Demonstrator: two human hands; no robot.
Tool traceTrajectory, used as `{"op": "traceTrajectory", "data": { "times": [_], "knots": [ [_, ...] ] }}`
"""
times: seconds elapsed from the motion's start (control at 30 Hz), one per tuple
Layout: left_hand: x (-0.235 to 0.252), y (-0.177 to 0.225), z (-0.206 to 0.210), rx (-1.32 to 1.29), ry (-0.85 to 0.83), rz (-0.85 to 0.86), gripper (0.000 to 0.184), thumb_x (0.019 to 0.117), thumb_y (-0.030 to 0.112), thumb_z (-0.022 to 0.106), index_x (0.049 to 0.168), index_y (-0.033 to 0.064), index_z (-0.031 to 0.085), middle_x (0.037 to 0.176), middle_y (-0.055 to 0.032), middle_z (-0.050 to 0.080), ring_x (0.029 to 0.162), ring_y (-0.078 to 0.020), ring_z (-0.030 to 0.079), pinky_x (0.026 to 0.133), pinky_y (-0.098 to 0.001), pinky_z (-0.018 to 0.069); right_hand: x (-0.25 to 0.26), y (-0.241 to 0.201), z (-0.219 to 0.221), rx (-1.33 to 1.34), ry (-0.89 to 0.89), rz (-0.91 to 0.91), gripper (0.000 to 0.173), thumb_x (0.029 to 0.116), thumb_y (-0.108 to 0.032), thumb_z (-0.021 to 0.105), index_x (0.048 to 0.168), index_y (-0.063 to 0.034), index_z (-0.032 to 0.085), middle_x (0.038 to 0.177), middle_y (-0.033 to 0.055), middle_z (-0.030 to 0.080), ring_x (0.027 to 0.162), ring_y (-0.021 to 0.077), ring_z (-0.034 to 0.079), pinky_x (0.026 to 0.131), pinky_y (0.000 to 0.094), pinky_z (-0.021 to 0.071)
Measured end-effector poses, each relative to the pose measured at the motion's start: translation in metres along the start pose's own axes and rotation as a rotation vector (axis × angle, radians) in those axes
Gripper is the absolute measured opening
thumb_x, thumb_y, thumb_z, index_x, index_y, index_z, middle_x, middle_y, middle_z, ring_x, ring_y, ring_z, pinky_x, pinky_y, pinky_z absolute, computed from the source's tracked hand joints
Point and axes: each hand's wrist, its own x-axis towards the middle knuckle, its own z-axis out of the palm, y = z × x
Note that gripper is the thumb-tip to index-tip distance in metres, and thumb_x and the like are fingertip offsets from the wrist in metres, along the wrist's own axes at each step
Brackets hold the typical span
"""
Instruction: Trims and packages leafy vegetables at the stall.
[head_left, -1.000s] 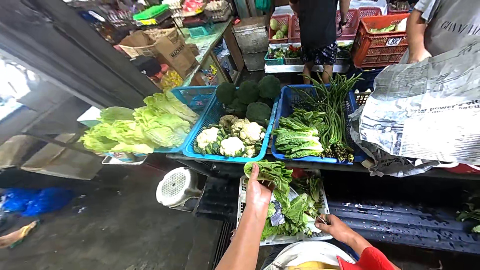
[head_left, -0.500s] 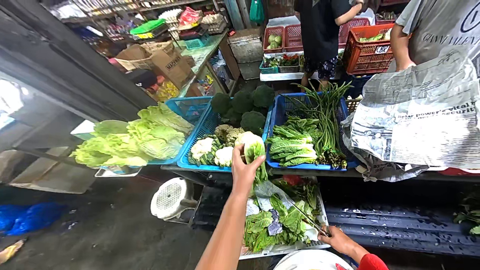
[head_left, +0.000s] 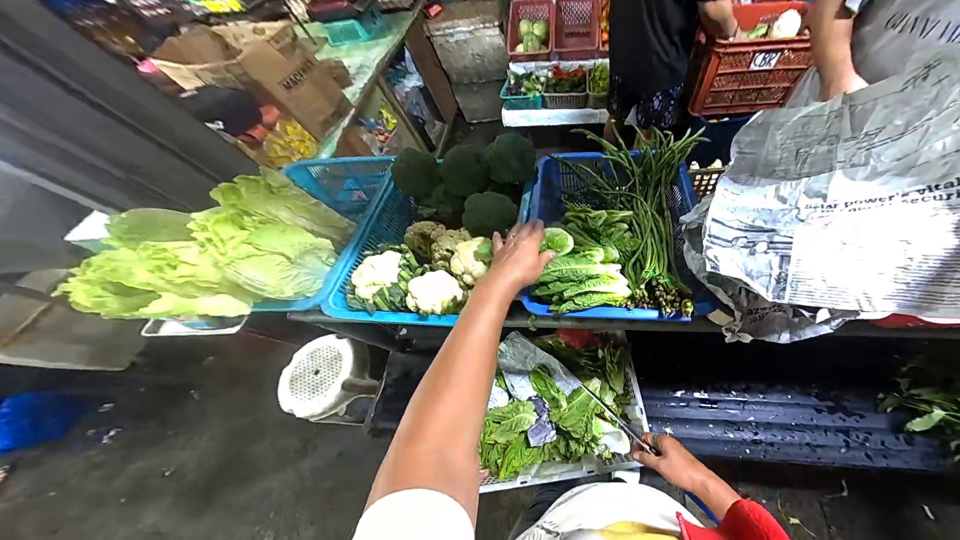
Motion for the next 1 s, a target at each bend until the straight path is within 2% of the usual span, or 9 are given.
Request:
{"op": "traceTrajectory", "data": {
  "times": [0.1,0.2,0.3,0.4,0.53,0.63,0.77,0.87,1.0],
  "knots": [
    [-0.048,0.014,0.020,-0.131,0.477,0.115,0.058,0.1042,0.028,0.055,0.154,0.0017,0.041,0.158,-0.0204,0.043,0.148,-0.0368,0.038,0.121,-0.0619,0.0253,-0.004,0.012,-0.003,0.024,0.047,0.070,0.044,0.0987,-0.041,0.064,0.123,-0.0046,0.066,0.102,0.0162,0.068,0.094,0.0285,0.065,0.089,0.0523,0.0521],
    [-0.122,0.019,0.087,-0.314,0.708,0.242,0.034,0.1007,0.017,0.050,0.123,-0.0069,0.060,0.128,-0.0246,0.062,0.124,-0.0355,0.059,0.106,-0.0508,0.0485,-0.007,0.021,-0.007,0.092,0.087,0.146,0.058,0.0990,-0.051,0.061,0.137,-0.0065,0.059,0.115,0.0183,0.068,0.107,0.0305,0.065,0.098,0.0535,0.0504],
    [-0.177,0.019,0.184,-0.457,0.341,0.053,0.026,0.0978,0.016,0.052,0.104,-0.0054,0.066,0.108,-0.0217,0.068,0.105,-0.0322,0.067,0.094,-0.0475,0.0556,-0.008,0.020,-0.008,0.158,0.111,0.183,0.064,0.1025,-0.056,0.050,0.147,-0.0101,0.052,0.132,0.0199,0.064,0.121,0.0323,0.062,0.106,0.0552,0.0472],
    [-0.173,0.019,0.253,-0.386,-0.311,-0.275,0.045,0.1033,0.030,0.057,0.137,0.0005,0.057,0.142,-0.0211,0.056,0.132,-0.0348,0.056,0.111,-0.0497,0.0457,-0.006,0.004,-0.007,0.118,0.106,0.201,0.062,0.1055,-0.055,0.044,0.155,-0.0164,0.045,0.144,0.0167,0.058,0.132,0.0306,0.057,0.112,0.0552,0.0436],
    [-0.151,0.022,0.320,-0.086,-0.539,-0.352,0.087,0.0908,0.056,0.069,0.152,0.0007,0.041,0.154,-0.0252,0.043,0.142,-0.0434,0.041,0.114,-0.0604,0.0358,0.003,-0.036,-0.003,0.018,0.067,0.169,0.066,0.1064,-0.054,0.039,0.162,-0.0192,0.033,0.151,0.0147,0.054,0.136,0.0297,0.054,0.115,0.0550,0.0406],
    [-0.144,0.022,0.326,-0.005,-0.542,-0.336,0.070,0.0902,0.040,0.065,0.147,0.0032,0.049,0.149,-0.0213,0.050,0.140,-0.0390,0.045,0.114,-0.0596,0.0335,0.011,-0.062,0.004,-0.024,0.042,0.126,0.070,0.1063,-0.056,0.036,0.164,-0.0193,0.026,0.144,0.0179,0.058,0.128,0.0317,0.060,0.111,0.0553,0.0436],
    [-0.160,0.005,0.289,-0.353,-0.502,-0.307,0.076,0.0858,0.044,0.073,0.150,0.0115,0.049,0.150,-0.0141,0.053,0.141,-0.0313,0.046,0.120,-0.0573,0.0271,0.023,-0.086,0.006,-0.069,0.038,0.069,0.075,0.1053,-0.057,0.038,0.166,-0.0170,0.017,0.141,0.0193,0.060,0.124,0.0327,0.062,0.109,0.0559,0.0450],
    [-0.187,-0.007,0.257,-0.636,-0.447,-0.297,0.067,0.0833,0.030,0.080,0.141,0.0049,0.057,0.145,-0.0148,0.057,0.137,-0.0276,0.051,0.118,-0.0499,0.0369,0.031,-0.102,0.004,-0.118,0.043,0.030,0.083,0.1027,-0.061,0.044,0.166,-0.0165,0.014,0.125,0.0211,0.067,0.112,0.0357,0.067,0.104,0.0583,0.0483],
    [-0.208,-0.010,0.222,-0.761,-0.381,-0.280,0.061,0.0836,0.018,0.078,0.139,0.0031,0.057,0.142,-0.0157,0.058,0.133,-0.0235,0.055,0.115,-0.0438,0.0424,0.041,-0.126,0.002,-0.147,-0.028,-0.038,0.084,0.1009,-0.063,0.047,0.166,-0.0207,0.015,0.128,0.0209,0.066,0.114,0.0355,0.066,0.104,0.0592,0.0476]
  ]
}}
